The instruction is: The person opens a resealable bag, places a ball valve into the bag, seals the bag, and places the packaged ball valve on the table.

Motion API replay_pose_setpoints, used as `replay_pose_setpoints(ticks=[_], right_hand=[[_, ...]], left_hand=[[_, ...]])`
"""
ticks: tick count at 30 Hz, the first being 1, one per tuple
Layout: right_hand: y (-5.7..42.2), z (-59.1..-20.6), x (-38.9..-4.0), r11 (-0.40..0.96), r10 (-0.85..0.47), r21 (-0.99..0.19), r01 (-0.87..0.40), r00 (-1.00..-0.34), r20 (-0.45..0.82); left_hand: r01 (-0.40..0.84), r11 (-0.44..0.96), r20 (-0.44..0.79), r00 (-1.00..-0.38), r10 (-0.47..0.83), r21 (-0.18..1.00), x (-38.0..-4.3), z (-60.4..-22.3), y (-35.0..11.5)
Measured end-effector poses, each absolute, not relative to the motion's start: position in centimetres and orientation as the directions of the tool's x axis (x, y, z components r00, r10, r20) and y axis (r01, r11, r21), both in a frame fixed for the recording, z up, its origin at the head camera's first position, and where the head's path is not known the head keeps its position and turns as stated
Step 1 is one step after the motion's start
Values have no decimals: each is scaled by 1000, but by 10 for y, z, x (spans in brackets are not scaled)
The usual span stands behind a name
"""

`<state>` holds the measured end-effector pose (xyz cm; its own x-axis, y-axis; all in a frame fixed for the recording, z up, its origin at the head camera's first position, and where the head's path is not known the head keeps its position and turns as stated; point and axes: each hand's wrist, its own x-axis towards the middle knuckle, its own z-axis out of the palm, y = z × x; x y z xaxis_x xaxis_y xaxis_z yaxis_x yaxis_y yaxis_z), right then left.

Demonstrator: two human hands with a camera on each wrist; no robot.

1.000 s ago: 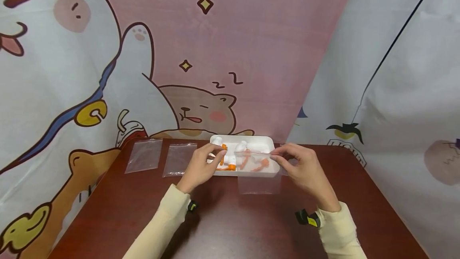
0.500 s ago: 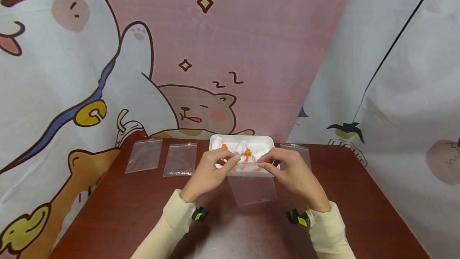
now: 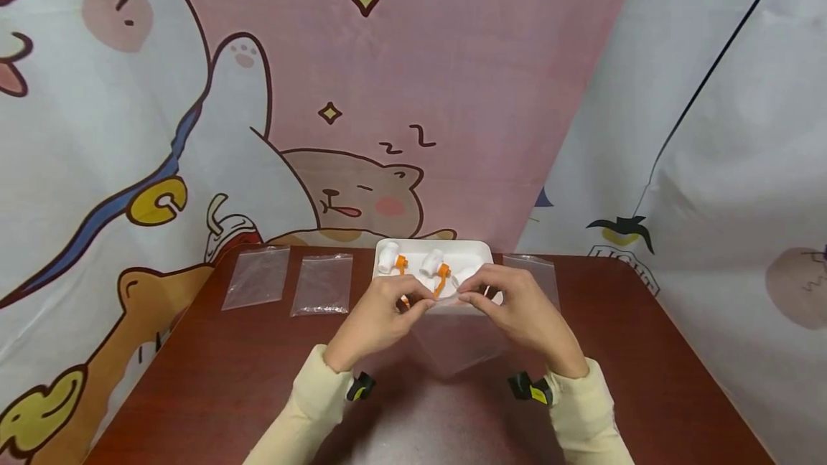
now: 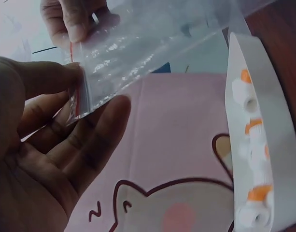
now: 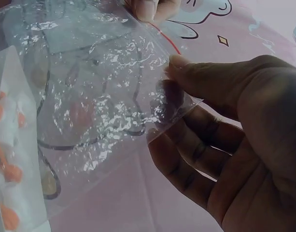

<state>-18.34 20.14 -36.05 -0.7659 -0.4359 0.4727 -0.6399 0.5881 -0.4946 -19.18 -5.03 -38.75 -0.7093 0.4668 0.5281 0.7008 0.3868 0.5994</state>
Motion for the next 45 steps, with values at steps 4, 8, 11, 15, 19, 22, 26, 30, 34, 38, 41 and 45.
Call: replay_pose_setpoints(ticks=[4, 8, 11, 15, 19, 22, 26, 30, 34, 38, 41, 45], right_hand=[[201, -363, -185, 576, -438, -489, -655, -753, 492], [199, -364, -184, 593, -414, -463, -659, -743, 527], [198, -362, -182, 636, -358, -445, -630, -752, 553], [198, -358, -178, 675, -261, -455, -581, -764, 590], [198, -356, -175, 662, -194, -501, -557, -773, 604], [195, -355, -172, 640, -178, -549, -538, -799, 575], [186, -356, -169, 604, -207, -612, -511, -842, 498], [176, -358, -170, 570, -238, -687, -451, -891, 387], [169, -361, -172, 553, -258, -740, -384, -923, 287], [166, -364, -174, 506, -281, -790, -346, -932, 228], [167, -367, -177, 435, -316, -836, -335, -926, 207], [170, -370, -179, 361, -365, -869, -337, -909, 201]], left_hand=[[638, 386, 471, -761, 446, 666, -189, -390, -49], [553, 351, 410, -817, 404, 756, -185, -391, -46], [489, 323, 362, -851, 381, 810, -184, -391, -43], [409, 283, 304, -886, 350, 868, -182, -390, -42], [335, 231, 253, -912, 322, 914, -181, -387, -40], [295, 181, 232, -924, 305, 938, -181, -386, -39], [257, 99, 219, -932, 288, 961, -181, -386, -38], [236, 8, 223, -930, 294, 972, -182, -386, -37], [218, -30, 216, -926, 311, 976, -183, -386, -35], [193, -65, 203, -916, 346, 979, -184, -389, -34], [155, -127, 193, -900, 391, 980, -185, -391, -34], [107, -169, 172, -880, 443, 980, -186, -392, -35]])
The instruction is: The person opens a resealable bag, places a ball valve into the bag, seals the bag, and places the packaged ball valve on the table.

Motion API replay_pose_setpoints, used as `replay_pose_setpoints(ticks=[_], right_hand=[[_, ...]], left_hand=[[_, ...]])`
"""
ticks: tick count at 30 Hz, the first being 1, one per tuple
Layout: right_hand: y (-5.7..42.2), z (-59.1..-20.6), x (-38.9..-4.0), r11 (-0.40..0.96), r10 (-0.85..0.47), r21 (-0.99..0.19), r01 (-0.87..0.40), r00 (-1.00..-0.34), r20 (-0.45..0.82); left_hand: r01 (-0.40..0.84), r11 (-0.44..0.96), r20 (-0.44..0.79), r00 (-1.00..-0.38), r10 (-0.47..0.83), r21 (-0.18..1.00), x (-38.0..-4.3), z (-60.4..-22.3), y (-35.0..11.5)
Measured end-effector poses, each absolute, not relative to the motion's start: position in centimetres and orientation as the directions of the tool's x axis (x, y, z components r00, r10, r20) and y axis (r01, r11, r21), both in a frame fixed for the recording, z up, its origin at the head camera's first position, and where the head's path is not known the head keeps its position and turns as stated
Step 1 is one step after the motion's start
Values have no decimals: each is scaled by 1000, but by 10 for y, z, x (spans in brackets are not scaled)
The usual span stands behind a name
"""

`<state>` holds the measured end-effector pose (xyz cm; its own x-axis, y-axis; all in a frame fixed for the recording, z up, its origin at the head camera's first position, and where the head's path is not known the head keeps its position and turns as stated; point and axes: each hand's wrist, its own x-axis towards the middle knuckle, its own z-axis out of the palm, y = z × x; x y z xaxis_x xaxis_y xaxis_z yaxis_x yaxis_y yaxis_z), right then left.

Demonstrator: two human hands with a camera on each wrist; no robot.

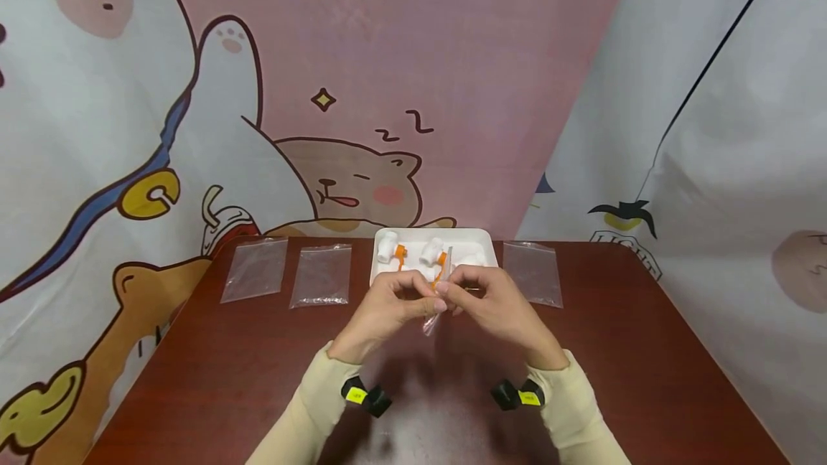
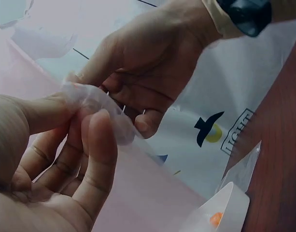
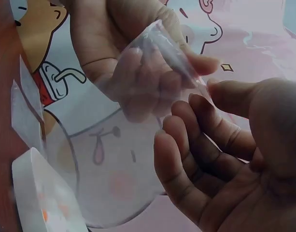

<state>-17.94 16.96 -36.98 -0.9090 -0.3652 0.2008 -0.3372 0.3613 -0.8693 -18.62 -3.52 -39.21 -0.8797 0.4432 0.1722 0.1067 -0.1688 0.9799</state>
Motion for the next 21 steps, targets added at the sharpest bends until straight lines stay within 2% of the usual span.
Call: replay_pose_setpoints(ticks=[6, 13, 18, 21], right_hand=[[170, -370, -180, 342, -378, -877, -338, -904, 201], [171, -367, -177, 385, -380, -856, -345, -904, 194], [172, -366, -176, 439, -410, -830, -345, -899, 157], [172, -366, -176, 438, -431, -816, -377, -885, 178]], left_hand=[[51, -147, 115, -876, 468, 988, -187, -393, -37], [10, -116, 68, -856, 513, 993, -184, -391, -34], [49, -59, 73, -848, 526, 997, -184, -391, -34], [100, -31, 101, -842, 530, 995, -183, -390, -34]])
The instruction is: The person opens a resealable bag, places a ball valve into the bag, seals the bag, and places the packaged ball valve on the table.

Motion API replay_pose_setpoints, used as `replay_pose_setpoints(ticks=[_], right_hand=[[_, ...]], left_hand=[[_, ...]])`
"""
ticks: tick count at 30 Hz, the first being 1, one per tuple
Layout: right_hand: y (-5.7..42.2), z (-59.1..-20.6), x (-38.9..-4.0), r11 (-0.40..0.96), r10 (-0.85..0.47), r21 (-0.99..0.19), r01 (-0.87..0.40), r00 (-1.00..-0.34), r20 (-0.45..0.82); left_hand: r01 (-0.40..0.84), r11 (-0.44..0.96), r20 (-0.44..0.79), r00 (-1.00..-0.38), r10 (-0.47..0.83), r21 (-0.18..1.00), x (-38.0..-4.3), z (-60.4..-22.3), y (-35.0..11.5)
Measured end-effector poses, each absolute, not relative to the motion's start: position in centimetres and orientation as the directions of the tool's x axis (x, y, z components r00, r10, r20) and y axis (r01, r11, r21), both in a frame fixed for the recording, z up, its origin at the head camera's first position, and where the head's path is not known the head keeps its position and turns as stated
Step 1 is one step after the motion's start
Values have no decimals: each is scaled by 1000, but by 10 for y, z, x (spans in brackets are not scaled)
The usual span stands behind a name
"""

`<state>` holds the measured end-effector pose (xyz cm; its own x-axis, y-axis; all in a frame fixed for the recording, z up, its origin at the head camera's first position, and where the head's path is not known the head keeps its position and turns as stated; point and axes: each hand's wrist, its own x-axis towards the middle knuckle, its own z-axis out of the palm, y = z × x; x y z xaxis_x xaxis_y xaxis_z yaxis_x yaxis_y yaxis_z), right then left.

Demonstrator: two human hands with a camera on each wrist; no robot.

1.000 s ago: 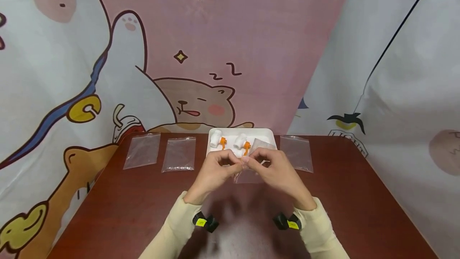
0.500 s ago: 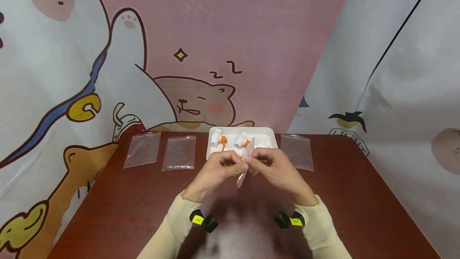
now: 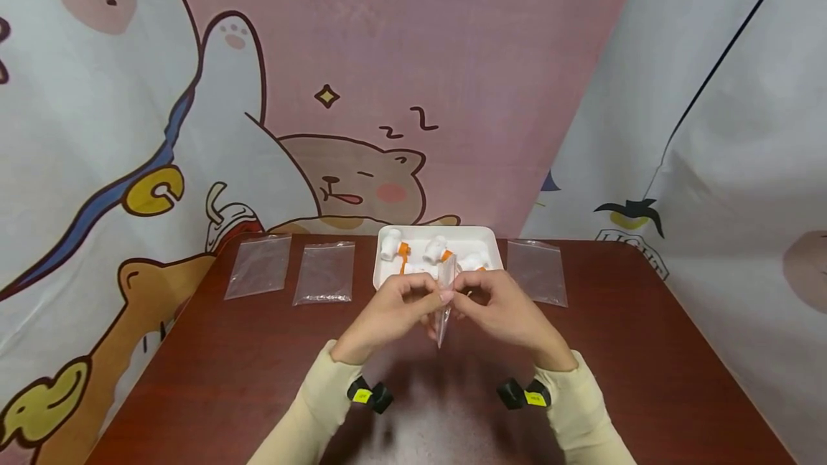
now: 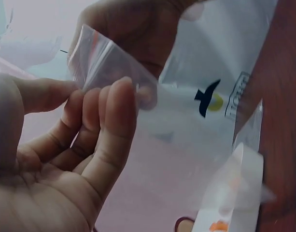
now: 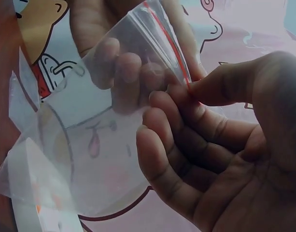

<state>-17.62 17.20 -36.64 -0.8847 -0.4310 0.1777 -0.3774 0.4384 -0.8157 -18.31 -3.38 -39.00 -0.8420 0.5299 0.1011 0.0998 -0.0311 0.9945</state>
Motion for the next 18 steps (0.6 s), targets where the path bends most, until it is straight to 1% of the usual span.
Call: replay_pose_setpoints(ticks=[5, 8, 14, 18], right_hand=[[169, -369, -177, 444, -450, -764, -469, -854, 262], [167, -371, -177, 482, -454, -704, -521, -836, 308], [165, -374, -178, 544, -453, -593, -594, -803, 388], [163, -377, -180, 582, -443, -508, -635, -772, 456]], left_hand=[[197, 26, 155, -840, 519, 980, -181, -389, -33], [266, 70, 196, -843, 501, 961, -181, -390, -33], [375, 198, 253, -853, 456, 906, -179, -392, -28], [435, 308, 298, -865, 404, 846, -178, -392, -26]])
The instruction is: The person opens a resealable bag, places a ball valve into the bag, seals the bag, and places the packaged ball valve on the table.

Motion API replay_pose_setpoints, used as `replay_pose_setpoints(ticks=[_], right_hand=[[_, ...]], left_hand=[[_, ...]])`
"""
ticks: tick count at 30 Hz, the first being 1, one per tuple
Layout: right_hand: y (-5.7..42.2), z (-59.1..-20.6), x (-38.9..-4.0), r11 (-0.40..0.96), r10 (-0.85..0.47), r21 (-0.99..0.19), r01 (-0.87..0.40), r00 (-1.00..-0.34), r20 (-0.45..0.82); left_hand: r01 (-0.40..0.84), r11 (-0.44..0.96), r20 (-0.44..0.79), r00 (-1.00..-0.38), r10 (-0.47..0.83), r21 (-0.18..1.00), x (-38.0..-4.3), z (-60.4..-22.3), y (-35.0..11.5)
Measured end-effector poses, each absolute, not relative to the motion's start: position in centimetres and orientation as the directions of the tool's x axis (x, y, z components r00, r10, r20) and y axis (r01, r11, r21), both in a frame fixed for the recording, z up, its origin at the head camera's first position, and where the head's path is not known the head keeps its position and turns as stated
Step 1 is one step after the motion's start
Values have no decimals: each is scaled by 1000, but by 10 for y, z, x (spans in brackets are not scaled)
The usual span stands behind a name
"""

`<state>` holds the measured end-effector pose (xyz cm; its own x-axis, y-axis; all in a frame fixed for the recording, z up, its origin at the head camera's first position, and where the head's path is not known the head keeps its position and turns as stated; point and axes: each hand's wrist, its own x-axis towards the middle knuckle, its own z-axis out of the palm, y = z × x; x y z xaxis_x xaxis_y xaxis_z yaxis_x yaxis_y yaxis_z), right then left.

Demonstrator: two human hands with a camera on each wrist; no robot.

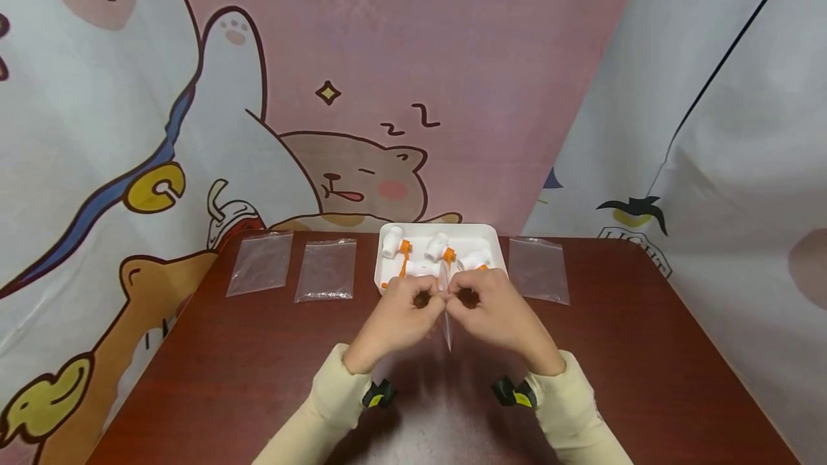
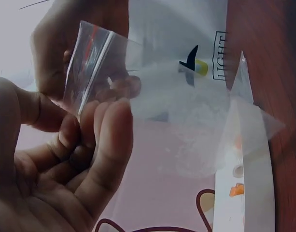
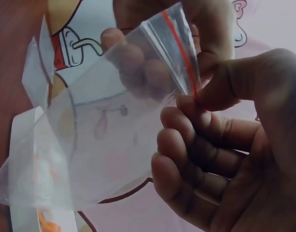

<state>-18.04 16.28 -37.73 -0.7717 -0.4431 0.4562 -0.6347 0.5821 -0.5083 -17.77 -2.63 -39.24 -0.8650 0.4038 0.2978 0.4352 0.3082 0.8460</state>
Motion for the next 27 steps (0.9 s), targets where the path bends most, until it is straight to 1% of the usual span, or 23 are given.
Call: replay_pose_setpoints(ticks=[4, 6, 8, 13, 18, 22, 27], right_hand=[[163, -379, -182, 614, -406, -464, -638, -760, 508], [165, -379, -183, 617, -387, -472, -630, -765, 515], [166, -378, -184, 613, -378, -488, -621, -773, 509], [172, -377, -186, 605, -388, -497, -621, -776, 497], [180, -375, -188, 608, -391, -498, -618, -779, 490], [188, -373, -189, 622, -389, -500, -603, -792, 471], [197, -369, -188, 634, -374, -514, -578, -811, 451]], left_hand=[[461, 412, 352, -882, 314, 786, -178, -394, -27], [460, 435, 368, -886, 282, 774, -179, -394, -28], [453, 426, 367, -890, 271, 783, -179, -394, -29], [423, 368, 331, -899, 288, 828, -181, -392, -34], [392, 340, 292, -905, 309, 855, -183, -388, -41], [399, 323, 290, -896, 337, 858, -185, -386, -47], [439, 346, 312, -877, 366, 829, -189, -383, -58]])
